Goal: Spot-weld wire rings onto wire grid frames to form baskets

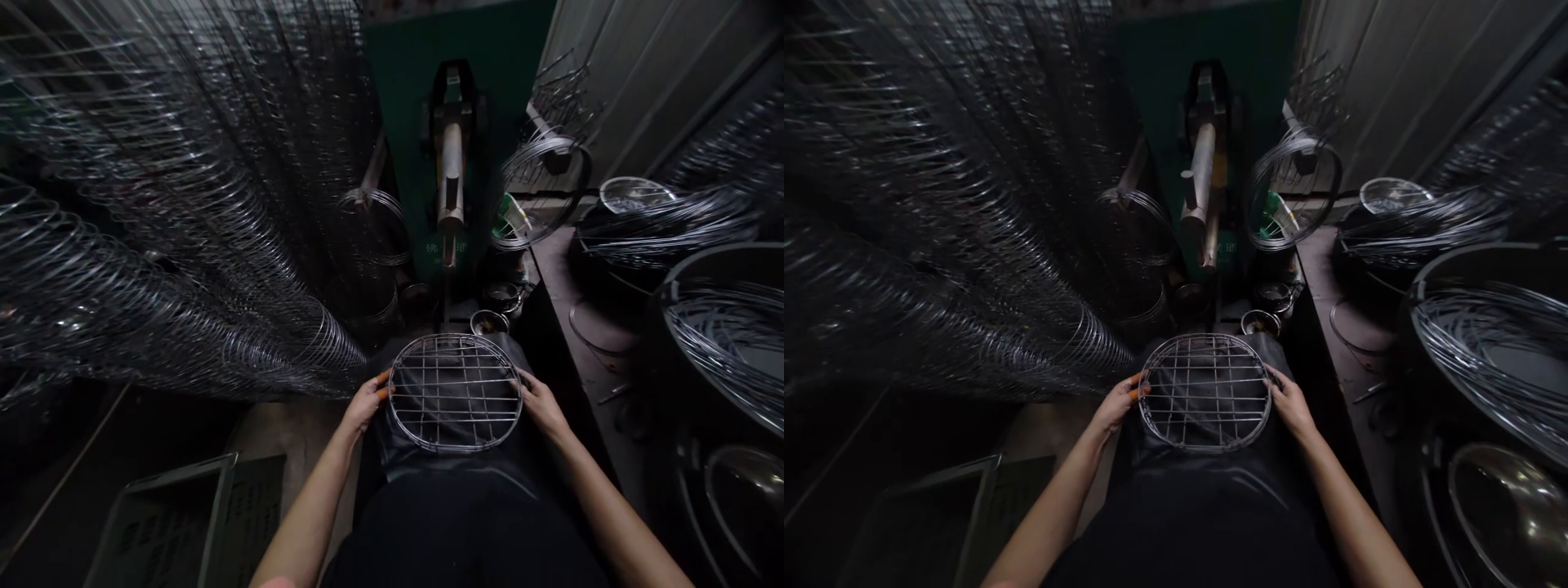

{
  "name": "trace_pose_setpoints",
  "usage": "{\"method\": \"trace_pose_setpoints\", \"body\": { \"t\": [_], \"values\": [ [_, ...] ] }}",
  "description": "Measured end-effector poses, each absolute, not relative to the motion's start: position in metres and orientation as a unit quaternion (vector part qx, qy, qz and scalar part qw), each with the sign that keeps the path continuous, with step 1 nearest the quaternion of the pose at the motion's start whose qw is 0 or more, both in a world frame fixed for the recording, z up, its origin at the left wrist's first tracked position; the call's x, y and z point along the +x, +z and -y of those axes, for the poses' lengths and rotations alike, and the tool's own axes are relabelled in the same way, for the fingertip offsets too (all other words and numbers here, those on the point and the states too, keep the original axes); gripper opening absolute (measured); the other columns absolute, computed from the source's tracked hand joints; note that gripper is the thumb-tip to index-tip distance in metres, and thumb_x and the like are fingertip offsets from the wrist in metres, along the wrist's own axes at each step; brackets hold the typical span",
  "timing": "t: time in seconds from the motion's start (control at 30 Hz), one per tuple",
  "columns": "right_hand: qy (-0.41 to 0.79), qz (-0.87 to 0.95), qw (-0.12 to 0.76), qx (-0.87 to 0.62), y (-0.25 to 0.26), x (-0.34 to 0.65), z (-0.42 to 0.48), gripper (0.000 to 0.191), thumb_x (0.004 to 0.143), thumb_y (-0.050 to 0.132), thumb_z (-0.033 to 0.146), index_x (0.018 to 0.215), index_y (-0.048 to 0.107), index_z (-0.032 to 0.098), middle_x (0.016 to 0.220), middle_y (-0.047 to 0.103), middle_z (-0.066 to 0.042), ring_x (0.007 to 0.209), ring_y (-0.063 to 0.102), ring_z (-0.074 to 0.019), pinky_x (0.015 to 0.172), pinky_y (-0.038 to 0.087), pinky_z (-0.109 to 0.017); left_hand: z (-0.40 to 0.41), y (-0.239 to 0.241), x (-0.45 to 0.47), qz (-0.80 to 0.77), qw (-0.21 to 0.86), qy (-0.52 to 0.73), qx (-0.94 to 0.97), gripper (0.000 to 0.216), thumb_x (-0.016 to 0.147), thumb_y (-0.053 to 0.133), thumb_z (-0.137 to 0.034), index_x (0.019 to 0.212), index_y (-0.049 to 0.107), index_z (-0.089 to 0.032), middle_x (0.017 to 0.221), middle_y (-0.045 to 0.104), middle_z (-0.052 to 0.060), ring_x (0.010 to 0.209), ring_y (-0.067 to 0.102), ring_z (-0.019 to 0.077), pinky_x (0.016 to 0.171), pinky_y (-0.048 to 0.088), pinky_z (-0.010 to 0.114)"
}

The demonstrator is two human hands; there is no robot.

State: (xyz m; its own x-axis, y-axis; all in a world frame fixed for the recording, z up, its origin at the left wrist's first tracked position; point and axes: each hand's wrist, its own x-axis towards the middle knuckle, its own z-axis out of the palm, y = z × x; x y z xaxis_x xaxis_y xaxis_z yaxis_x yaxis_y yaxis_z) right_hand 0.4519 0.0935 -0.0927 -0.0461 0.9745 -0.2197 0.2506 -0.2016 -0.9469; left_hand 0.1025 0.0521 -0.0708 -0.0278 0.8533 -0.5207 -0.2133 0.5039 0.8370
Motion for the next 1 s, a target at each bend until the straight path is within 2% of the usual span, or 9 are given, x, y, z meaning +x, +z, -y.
{"method": "trace_pose_setpoints", "body": {
  "t": [0.2, 0.37, 0.47, 0.77, 0.9, 1.0],
  "values": [
    [0.492, 0.505, 0.385, -0.596, -0.091, 0.449, -0.088, 0.05, 0.071, 0.061, 0.049, 0.112, 0.064, 0.02, 0.112, 0.066, -0.008, 0.109, 0.057, -0.0283, 0.094, 0.043, -0.044, -0.053, -0.075, 0.102, -0.595, 0.617, 0.421, 0.296, 0.057, 0.057, 0.077, -0.029, 0.11, 0.063, -0.019, 0.109, 0.066, 0.005, 0.109, 0.056, 0.0235, 0.099, 0.037, 0.033],
    [0.475, 0.508, 0.397, -0.598, -0.087, 0.446, -0.087, 0.049, 0.071, 0.061, 0.05, 0.108, 0.065, 0.019, 0.113, 0.065, -0.009, 0.108, 0.057, -0.0283, 0.092, 0.045, -0.043, -0.05, -0.081, 0.102, -0.596, 0.606, 0.434, 0.297, 0.055, 0.059, 0.075, -0.027, 0.113, 0.062, -0.02, 0.112, 0.065, 0.004, 0.105, 0.058, 0.0214, 0.094, 0.041, 0.029],
    [0.474, 0.511, 0.401, -0.595, -0.085, 0.445, -0.087, 0.049, 0.072, 0.06, 0.049, 0.11, 0.065, 0.018, 0.112, 0.065, -0.009, 0.108, 0.057, -0.028, 0.092, 0.045, -0.043, -0.047, -0.081, 0.103, -0.588, 0.617, 0.44, 0.283, 0.06, 0.059, 0.075, -0.03, 0.116, 0.059, -0.02, 0.111, 0.066, 0.005, 0.102, 0.059, 0.0216, 0.095, 0.041, 0.031],
    [0.449, 0.534, 0.371, -0.613, -0.09, 0.448, -0.088, 0.048, 0.071, 0.059, 0.047, 0.107, 0.067, 0.017, 0.106, 0.068, -0.009, 0.103, 0.06, -0.0284, 0.093, 0.044, -0.043, -0.046, -0.074, 0.107, -0.566, 0.626, 0.422, 0.33, 0.066, 0.063, 0.074, -0.043, 0.122, 0.055, -0.02, 0.113, 0.065, 0.005, 0.113, 0.053, 0.0261, 0.104, 0.033, 0.039],
    [0.447, 0.533, 0.365, -0.619, -0.09, 0.452, -0.084, 0.047, 0.071, 0.06, 0.048, 0.108, 0.067, 0.019, 0.108, 0.067, -0.007, 0.105, 0.06, -0.0279, 0.095, 0.043, -0.042, -0.045, -0.077, 0.1, -0.574, 0.582, 0.392, 0.422, 0.064, 0.069, 0.067, -0.048, 0.124, 0.053, -0.019, 0.123, 0.058, 0.006, 0.124, 0.043, 0.026, 0.109, 0.026, 0.039],
    [0.472, 0.525, 0.354, -0.614, -0.09, 0.457, -0.08, 0.049, 0.069, 0.063, 0.049, 0.109, 0.066, 0.021, 0.109, 0.067, -0.006, 0.107, 0.058, -0.0279, 0.097, 0.042, -0.042, -0.048, -0.074, 0.083, -0.573, 0.531, 0.321, 0.535, 0.057, 0.075, 0.061, -0.048, 0.125, 0.052, -0.021, 0.13, 0.053, 0.004, 0.125, 0.041, 0.024, 0.11, 0.023, 0.038]
  ]
}}
